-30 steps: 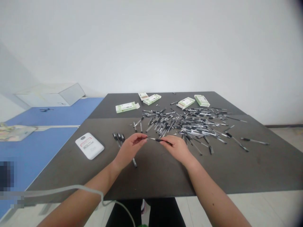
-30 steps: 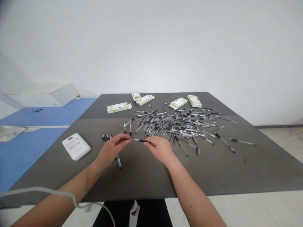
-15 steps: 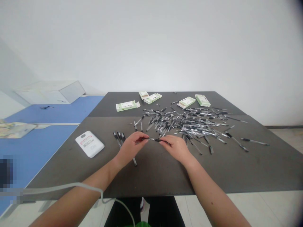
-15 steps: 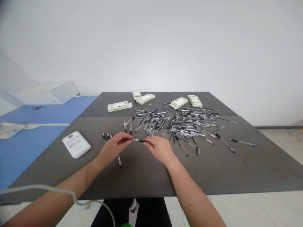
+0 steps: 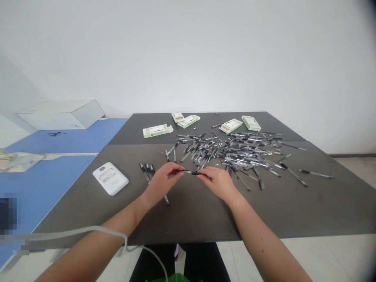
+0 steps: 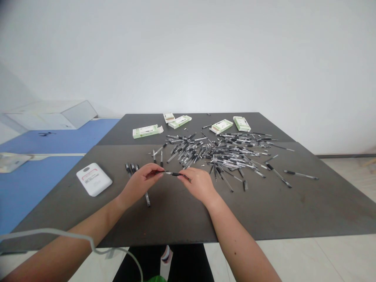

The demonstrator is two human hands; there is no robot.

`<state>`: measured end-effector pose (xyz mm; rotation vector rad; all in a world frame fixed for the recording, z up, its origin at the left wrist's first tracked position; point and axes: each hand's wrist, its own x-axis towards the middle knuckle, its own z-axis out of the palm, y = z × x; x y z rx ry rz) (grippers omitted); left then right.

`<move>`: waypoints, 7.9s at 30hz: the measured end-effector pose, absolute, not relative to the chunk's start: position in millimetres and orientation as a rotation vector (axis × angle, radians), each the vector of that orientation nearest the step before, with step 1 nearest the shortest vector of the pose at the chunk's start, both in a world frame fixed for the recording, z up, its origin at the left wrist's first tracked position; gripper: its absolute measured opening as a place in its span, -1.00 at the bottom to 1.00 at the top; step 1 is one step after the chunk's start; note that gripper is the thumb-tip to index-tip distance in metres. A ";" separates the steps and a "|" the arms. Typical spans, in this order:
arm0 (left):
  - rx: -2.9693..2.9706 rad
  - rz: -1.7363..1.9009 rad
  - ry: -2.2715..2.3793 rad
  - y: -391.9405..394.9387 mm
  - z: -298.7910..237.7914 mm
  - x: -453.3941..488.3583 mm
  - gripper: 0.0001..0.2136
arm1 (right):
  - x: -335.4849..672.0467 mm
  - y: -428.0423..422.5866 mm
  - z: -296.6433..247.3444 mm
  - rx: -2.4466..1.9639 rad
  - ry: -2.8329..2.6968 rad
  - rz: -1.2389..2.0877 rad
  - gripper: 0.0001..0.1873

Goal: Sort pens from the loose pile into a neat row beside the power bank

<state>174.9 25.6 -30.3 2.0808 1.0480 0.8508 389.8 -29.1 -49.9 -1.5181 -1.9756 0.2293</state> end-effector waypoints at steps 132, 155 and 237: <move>0.360 0.963 0.550 21.6 -53.7 181.1 -0.91 | 321.3 -29.1 -49.1 -1.085 -1.148 0.830 -0.90; 0.391 1.096 0.665 31.7 -51.5 174.0 -0.92 | 348.6 -23.8 -56.5 -1.762 -1.598 0.223 -0.71; 0.979 0.966 0.623 18.6 -50.2 176.0 -0.86 | 339.7 -94.4 -61.0 -1.331 -1.353 1.195 -0.65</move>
